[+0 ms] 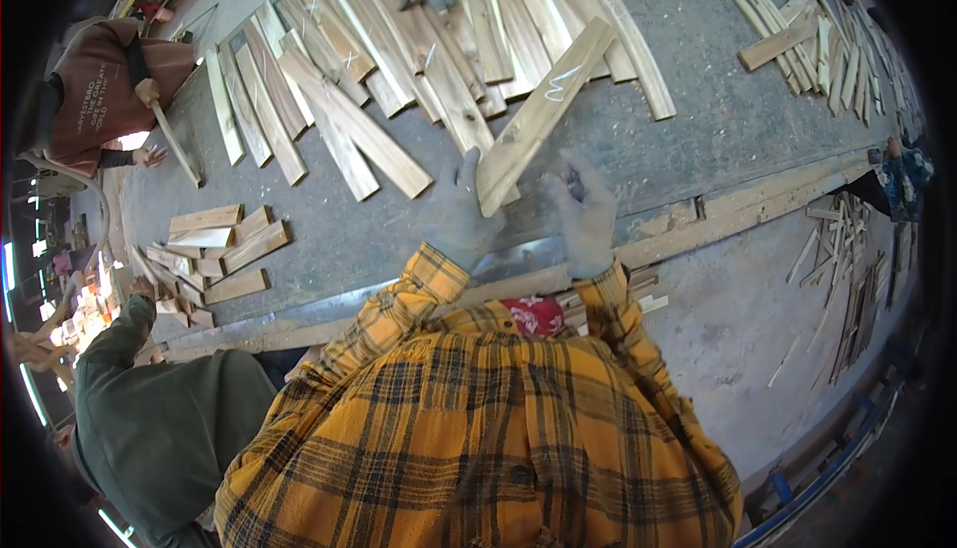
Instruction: The person uses a chisel to carve and shape small wooden planks on a workbench. They repeatedly pick up planks, scrape the surface with the tool, and place them back down. The person works on multiple planks throughout the clip, focusing on smoothing or shaping the wood.
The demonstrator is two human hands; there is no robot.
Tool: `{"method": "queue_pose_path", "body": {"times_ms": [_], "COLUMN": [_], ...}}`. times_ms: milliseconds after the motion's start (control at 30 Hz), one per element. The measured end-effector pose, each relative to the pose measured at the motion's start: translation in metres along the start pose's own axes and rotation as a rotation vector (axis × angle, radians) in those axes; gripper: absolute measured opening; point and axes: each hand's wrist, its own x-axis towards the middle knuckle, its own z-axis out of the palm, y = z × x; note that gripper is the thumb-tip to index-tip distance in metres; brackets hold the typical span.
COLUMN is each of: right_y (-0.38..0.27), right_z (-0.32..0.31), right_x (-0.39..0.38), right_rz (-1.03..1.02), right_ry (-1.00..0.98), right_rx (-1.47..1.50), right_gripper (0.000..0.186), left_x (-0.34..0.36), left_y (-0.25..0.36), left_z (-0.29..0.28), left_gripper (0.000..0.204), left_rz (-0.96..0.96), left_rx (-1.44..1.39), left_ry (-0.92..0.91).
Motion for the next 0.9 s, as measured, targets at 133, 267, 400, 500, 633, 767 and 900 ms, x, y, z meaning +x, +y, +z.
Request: {"method": "queue_pose_path", "body": {"times_ms": [133, 267, 400, 500, 633, 767, 900], "right_y": [0.009, 0.003, 0.005, -0.003, 0.020, 0.052, 0.024], "right_z": [-0.027, -0.121, -0.213, -0.125, -0.014, -0.005, -0.005], "right_x": [0.041, 0.157, 0.264, 0.251, 0.207, 0.214, 0.173], "right_rz": [0.436, 0.197, -0.179, -0.254, -0.128, -0.185, -0.321], "right_ry": [-0.014, 0.274, 0.555, 0.132, -0.250, -0.244, -0.124], "right_rx": [0.398, 0.692, -0.634, -0.851, -1.103, -1.033, -0.874], "right_gripper": [0.029, 0.034, 0.029, 0.036, 0.062, 0.058, 0.054], "left_x": [0.031, 0.088, 0.133, 0.157, 0.172, 0.190, 0.198], "left_y": [0.077, 0.116, 0.098, 0.016, 0.002, -0.001, 0.025], "left_z": [0.010, 0.031, 0.012, 0.045, 0.027, 0.045, 0.094], "left_gripper": [0.086, 0.081, 0.056, 0.034, 0.033, 0.041, 0.054], "left_rz": [0.027, 0.404, 0.313, 0.034, -0.036, -0.057, -0.426], "left_rx": [-0.186, -0.350, 0.152, 0.302, 0.115, -0.213, -1.433], "left_ry": [-0.129, 0.035, -0.296, -0.173, -0.074, -0.173, -0.387]}}
